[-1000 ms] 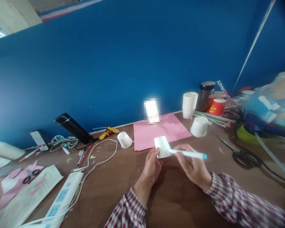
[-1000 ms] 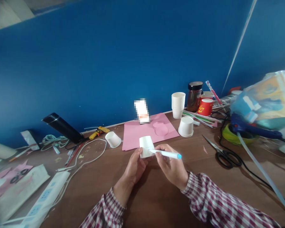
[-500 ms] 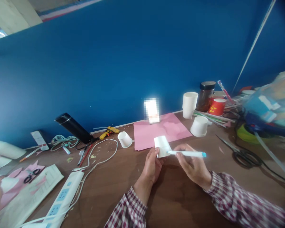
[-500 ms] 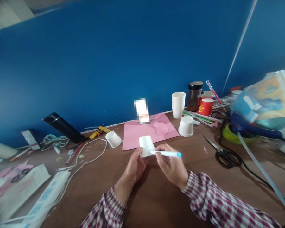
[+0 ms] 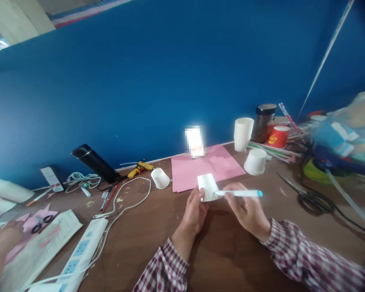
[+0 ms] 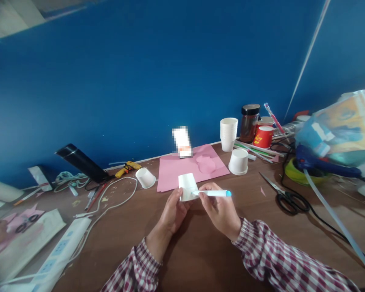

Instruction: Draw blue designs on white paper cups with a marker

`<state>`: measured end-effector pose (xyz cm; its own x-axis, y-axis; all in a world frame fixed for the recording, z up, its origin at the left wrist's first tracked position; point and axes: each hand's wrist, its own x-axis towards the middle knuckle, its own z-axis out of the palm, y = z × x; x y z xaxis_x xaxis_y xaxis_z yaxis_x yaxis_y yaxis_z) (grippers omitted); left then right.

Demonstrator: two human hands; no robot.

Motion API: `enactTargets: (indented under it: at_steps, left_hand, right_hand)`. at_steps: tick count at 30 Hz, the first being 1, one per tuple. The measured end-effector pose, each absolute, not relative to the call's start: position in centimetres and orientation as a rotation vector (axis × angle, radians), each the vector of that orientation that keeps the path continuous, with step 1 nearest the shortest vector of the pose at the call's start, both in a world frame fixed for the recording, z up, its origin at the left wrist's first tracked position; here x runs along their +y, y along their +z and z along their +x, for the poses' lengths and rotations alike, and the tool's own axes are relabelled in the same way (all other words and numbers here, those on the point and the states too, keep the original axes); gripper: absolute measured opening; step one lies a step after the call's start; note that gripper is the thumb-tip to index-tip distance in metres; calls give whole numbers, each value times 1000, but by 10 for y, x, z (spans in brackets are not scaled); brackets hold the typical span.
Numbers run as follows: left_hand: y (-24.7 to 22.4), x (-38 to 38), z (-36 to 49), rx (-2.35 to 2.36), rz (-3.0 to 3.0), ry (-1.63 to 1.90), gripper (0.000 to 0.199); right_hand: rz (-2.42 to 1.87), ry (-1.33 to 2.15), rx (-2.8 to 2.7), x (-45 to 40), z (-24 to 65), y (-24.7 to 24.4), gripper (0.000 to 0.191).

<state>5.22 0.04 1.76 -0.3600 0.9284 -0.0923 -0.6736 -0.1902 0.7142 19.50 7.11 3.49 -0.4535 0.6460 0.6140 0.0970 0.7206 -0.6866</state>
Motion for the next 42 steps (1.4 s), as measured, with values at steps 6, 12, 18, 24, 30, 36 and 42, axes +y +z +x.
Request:
enactTargets:
  at_steps: [6, 12, 18, 24, 30, 36, 42]
  left_hand:
    - [17, 1, 52, 816, 451, 1797, 15]
    - [17, 1, 52, 847, 451, 1798, 19]
    - [18, 0, 54, 873, 496, 1791, 28]
    - [15, 0, 54, 876, 478, 1802, 30]
    - [14, 1, 54, 889, 414, 1827, 29]
    - [19, 0, 54, 888, 407, 1824, 24]
    - [18, 0, 54, 880, 408, 1827, 19]
  right_hand:
    - [-577, 700, -1957, 70, 195, 36, 11]
    - [-533, 736, -1989, 70, 195, 36, 11]
    - [-560, 726, -1972, 70, 195, 38, 11]
    - [-550, 738, -1985, 69, 194, 39, 12]
    - [-556, 733, -2013, 70, 195, 39, 15]
    - [-639, 719, -1966, 72, 196, 36, 17]
    - [-558, 720, -2022, 70, 196, 37, 15]
